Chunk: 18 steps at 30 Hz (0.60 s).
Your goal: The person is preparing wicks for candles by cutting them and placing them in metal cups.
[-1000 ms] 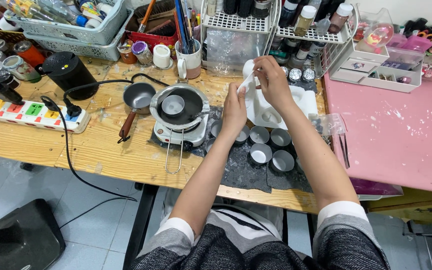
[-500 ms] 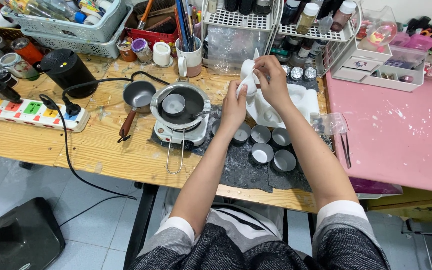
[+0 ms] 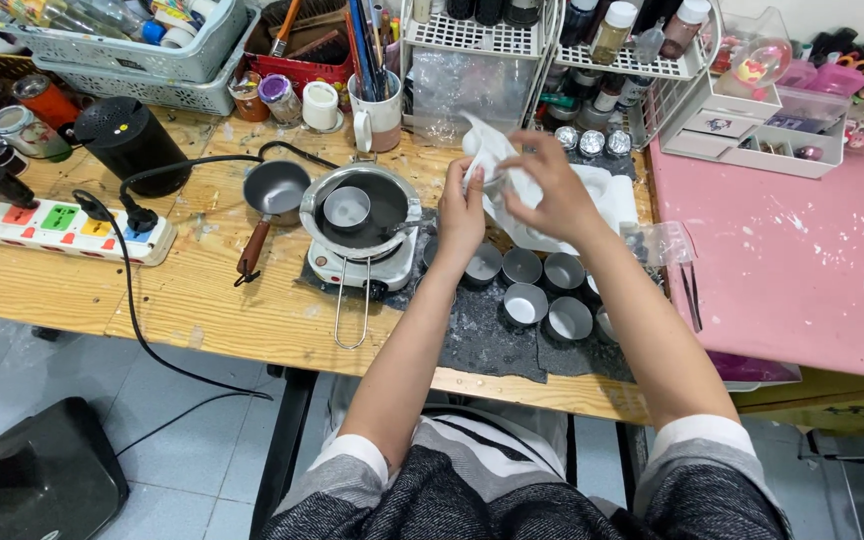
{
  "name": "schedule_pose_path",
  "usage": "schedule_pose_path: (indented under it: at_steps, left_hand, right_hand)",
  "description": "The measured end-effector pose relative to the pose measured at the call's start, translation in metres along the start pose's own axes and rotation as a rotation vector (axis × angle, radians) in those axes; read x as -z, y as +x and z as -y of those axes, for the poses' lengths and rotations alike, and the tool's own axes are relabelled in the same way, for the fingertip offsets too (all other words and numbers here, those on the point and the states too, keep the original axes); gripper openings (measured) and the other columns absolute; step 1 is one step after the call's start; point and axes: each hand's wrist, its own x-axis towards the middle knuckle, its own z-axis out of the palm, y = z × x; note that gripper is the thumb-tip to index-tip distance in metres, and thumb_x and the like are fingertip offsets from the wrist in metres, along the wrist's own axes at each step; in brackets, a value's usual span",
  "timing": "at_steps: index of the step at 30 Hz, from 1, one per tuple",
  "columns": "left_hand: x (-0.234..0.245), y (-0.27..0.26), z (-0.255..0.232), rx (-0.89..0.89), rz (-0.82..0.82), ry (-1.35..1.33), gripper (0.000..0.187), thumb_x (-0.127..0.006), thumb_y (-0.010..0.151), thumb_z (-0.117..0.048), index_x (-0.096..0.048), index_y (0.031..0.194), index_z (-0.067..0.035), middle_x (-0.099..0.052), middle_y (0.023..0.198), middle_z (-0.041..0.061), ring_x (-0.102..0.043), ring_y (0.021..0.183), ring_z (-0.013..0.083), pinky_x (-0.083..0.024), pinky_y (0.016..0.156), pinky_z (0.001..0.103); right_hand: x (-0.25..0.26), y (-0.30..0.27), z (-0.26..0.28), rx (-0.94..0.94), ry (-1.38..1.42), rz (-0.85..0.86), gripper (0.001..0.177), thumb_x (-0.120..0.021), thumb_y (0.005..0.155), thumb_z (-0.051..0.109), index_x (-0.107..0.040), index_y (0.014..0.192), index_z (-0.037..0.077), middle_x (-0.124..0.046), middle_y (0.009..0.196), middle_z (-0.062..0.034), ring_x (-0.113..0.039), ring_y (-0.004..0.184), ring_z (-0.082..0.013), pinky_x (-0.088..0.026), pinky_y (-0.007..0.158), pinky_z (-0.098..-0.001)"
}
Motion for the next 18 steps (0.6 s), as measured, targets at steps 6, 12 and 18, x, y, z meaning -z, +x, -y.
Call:
schedule_pose_path:
  at_steps: [6,12,18]
  left_hand:
    - [-0.002,0.0,0.002,0.073,-0.003,0.007,0.034,-0.046,0.109,-0.037,-0.055,0.128,-0.01,-0.073,0.108,0.018,-0.073,0.101,0.0328,-0.055,0.086,0.041]
    - [-0.006,-0.002,0.005,0.028,0.022,-0.011,0.034,-0.04,0.112,-0.037,-0.054,0.129,-0.011,-0.071,0.115,0.018,-0.07,0.108,0.0344,-0.053,0.091,0.042]
    - [-0.002,-0.007,-0.012,0.072,0.09,-0.032,0.035,-0.039,0.112,-0.036,-0.051,0.133,-0.011,-0.069,0.121,0.016,-0.069,0.111,0.0312,-0.051,0.095,0.041]
  right_hand:
    - [-0.003,-0.013,0.006,0.182,-0.161,0.022,0.037,-0.083,0.084,0.007,-0.065,0.117,0.006,-0.064,0.13,-0.012,-0.061,0.126,-0.0342,-0.051,0.103,-0.0434]
    - [-0.009,-0.016,0.0,0.082,-0.121,0.027,0.036,-0.085,0.085,0.01,-0.06,0.111,0.005,-0.063,0.115,-0.0115,-0.061,0.11,-0.0342,-0.05,0.095,-0.0446]
    - [-0.008,-0.016,0.002,0.088,-0.171,0.041,0.032,-0.086,0.084,0.011,-0.063,0.107,0.007,-0.06,0.104,-0.0104,-0.059,0.1,-0.0326,-0.048,0.087,-0.0433]
